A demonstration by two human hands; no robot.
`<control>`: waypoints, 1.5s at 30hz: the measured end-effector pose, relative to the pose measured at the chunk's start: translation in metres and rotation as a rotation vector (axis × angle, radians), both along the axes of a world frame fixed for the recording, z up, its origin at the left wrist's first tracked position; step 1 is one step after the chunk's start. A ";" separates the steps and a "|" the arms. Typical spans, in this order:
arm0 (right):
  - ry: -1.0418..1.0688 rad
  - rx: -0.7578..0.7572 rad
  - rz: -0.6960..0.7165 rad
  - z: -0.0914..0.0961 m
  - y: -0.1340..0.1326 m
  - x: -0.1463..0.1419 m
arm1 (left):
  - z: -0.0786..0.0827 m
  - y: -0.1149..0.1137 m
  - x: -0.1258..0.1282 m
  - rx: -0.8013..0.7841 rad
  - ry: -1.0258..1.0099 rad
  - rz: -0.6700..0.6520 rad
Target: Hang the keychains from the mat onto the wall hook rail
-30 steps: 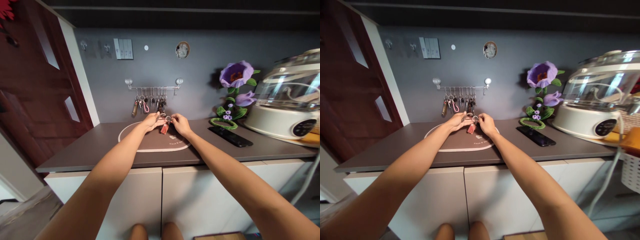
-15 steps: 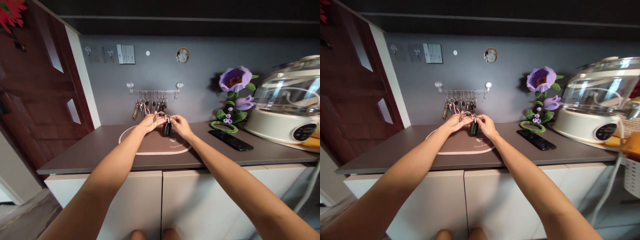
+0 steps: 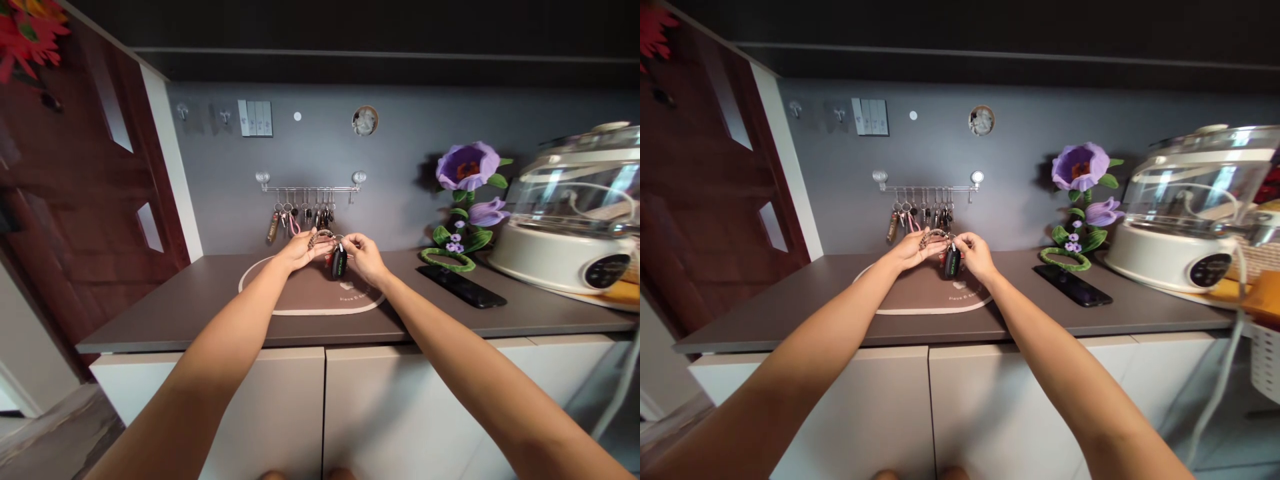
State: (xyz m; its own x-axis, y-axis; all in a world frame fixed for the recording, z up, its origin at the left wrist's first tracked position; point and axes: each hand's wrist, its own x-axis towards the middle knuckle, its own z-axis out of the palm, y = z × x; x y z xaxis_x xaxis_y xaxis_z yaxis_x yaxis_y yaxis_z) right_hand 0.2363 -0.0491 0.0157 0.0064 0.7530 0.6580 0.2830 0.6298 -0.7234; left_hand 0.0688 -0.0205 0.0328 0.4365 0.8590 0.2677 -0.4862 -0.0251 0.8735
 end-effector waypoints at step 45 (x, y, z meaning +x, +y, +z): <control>0.127 0.037 -0.172 0.082 0.075 0.004 | -0.019 0.015 0.011 0.692 0.659 0.881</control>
